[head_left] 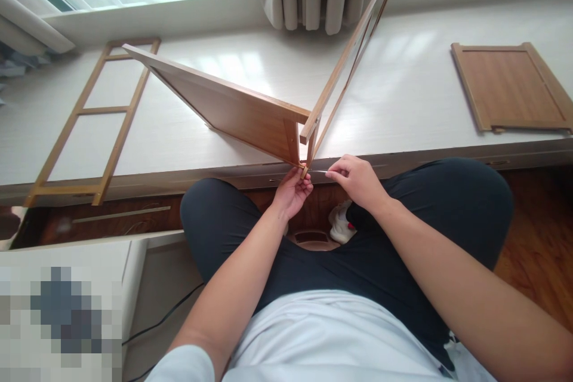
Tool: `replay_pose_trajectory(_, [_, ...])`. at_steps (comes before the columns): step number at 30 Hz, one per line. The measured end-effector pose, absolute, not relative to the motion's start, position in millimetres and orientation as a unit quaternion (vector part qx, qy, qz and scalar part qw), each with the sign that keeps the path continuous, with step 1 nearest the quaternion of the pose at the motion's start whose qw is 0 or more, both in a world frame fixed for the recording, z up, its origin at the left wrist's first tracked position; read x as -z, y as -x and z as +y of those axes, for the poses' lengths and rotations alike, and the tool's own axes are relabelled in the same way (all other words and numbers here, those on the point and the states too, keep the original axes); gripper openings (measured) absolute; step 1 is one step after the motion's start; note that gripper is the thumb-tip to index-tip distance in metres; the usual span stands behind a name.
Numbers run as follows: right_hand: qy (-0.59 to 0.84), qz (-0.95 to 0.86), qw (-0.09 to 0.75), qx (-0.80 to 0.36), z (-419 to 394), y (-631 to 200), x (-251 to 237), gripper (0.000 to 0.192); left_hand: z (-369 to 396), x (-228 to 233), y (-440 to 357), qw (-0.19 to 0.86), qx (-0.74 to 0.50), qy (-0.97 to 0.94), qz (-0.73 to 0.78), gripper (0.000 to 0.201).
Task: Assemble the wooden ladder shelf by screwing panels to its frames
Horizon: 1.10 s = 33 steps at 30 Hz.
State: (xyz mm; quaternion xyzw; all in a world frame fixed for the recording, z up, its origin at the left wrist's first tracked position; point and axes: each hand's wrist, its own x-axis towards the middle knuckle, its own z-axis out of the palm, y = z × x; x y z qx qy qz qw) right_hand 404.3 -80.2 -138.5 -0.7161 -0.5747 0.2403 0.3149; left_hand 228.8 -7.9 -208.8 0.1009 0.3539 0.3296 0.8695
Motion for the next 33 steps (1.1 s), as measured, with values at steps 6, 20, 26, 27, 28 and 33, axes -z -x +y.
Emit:
replay_pose_trajectory(6, [0.73,-0.571,0.299,-0.228,-81.7,-397.1,144.9,0.014,-7.7,208.6,-230.4,0.868,-0.326,-0.106,0.359,0.01])
replay_pose_trajectory(20, [0.726,-0.57,0.31,-0.23,-84.8,-401.5,156.4,0.012,-8.5,211.4,-232.7,0.866,-0.334,-0.108,0.358,0.007])
replay_pose_trajectory(26, [0.717,-0.627,0.254,-0.169,-88.4,-404.3,169.4,0.013,-10.2,214.2,-235.0,0.862,-0.342,-0.117,0.356,0.006])
replay_pose_trajectory(27, [0.718,-0.633,0.243,-0.16,-89.4,-403.4,171.2,0.013,-10.4,214.5,-235.3,0.861,-0.343,-0.118,0.356,0.007])
replay_pose_trajectory(28, [0.72,-0.636,0.233,-0.152,-90.5,-402.2,172.9,0.014,-10.4,214.6,-235.6,0.861,-0.343,-0.119,0.357,0.007])
replay_pose_trajectory(33, [0.741,-0.618,0.236,-0.117,-96.5,-393.8,179.3,0.016,-10.0,214.7,-236.8,0.858,-0.339,-0.128,0.364,0.008])
